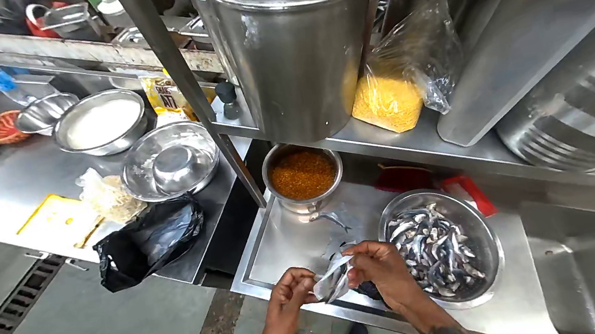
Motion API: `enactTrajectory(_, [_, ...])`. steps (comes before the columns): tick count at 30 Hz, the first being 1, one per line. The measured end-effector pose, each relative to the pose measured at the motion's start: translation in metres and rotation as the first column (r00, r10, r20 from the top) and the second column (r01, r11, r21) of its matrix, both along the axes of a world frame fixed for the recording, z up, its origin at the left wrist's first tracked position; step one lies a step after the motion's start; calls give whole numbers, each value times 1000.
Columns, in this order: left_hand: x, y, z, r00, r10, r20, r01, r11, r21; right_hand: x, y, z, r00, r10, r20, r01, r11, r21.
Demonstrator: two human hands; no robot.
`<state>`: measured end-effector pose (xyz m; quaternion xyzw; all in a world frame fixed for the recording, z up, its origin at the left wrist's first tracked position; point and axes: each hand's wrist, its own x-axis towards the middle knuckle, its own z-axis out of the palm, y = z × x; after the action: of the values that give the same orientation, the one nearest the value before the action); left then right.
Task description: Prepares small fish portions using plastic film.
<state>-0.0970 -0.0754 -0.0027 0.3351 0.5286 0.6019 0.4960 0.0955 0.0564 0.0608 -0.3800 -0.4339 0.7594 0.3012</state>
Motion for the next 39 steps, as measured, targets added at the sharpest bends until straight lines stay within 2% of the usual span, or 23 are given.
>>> enactTrajectory(1, [0,-1,-11,999,0,34,-2,999,48,-3,0,6,999,-29,-25,29,1000,-13])
enactTrajectory(2, [1,-2,-21,1000,-14,2,14,997,74,-5,0,11,997,-55,-51,54,998,-22])
enactTrajectory(5, [22,7,-30,972,-17,-235,31,998,54,-11,-2,29,990,-105,-89,102,994,-38])
enactTrajectory(8, [53,31,-30,928,182,-325,-135,977,162,-18,-5,42,995,-83,-62,83,997,-7])
enactTrajectory(9, [58,42,-25,920,265,-290,-210,956,206,-20,-5,44,998,-52,-25,54,997,50])
enactTrajectory(11, [60,61,-9,901,390,-188,-344,909,236,-21,0,46,995,4,104,-32,962,272])
enactTrajectory(14, [56,69,18,879,455,-142,-416,878,238,-19,11,46,950,10,311,-208,764,611])
enactTrajectory(17, [51,66,34,905,425,3,-415,883,219,-17,26,54,916,68,396,-345,635,691])
enactTrajectory(20, [48,63,41,866,478,143,-494,863,108,-13,37,53,931,129,341,-338,657,673])
enactTrajectory(23, [40,56,43,801,554,224,-570,821,7,-4,35,45,959,111,259,-242,794,558])
enactTrajectory(26, [28,48,47,757,615,220,-630,776,1,6,21,27,961,183,208,-231,944,234])
enactTrajectory(28, [22,40,48,747,642,171,-652,758,2,5,-2,8,937,325,130,-322,946,-45])
enactTrajectory(30, [19,34,48,786,611,101,-617,786,45,-7,-27,-8,906,423,-24,-412,867,-281])
enactTrajectory(31, [17,32,47,826,561,53,-563,820,105,-17,-35,-14,899,419,-123,-434,821,-372])
enactTrajectory(33, [9,26,39,905,407,-123,-363,891,272,-41,-46,-18,903,322,-284,-425,757,-496])
enactTrajectory(34, [3,24,34,896,335,-292,-234,915,330,-54,-49,-17,912,250,-325,-395,750,-531])
enactTrajectory(36, [-12,21,33,733,263,-628,-48,940,337,-81,-49,-13,908,81,-412,-323,761,-563])
enactTrajectory(38, [-26,14,32,593,210,-778,39,957,288,-107,-50,-13,899,-62,-434,-218,796,-565])
enactTrajectory(39, [-35,8,31,563,179,-807,60,965,256,-118,-49,-15,903,-100,-418,-168,813,-557])
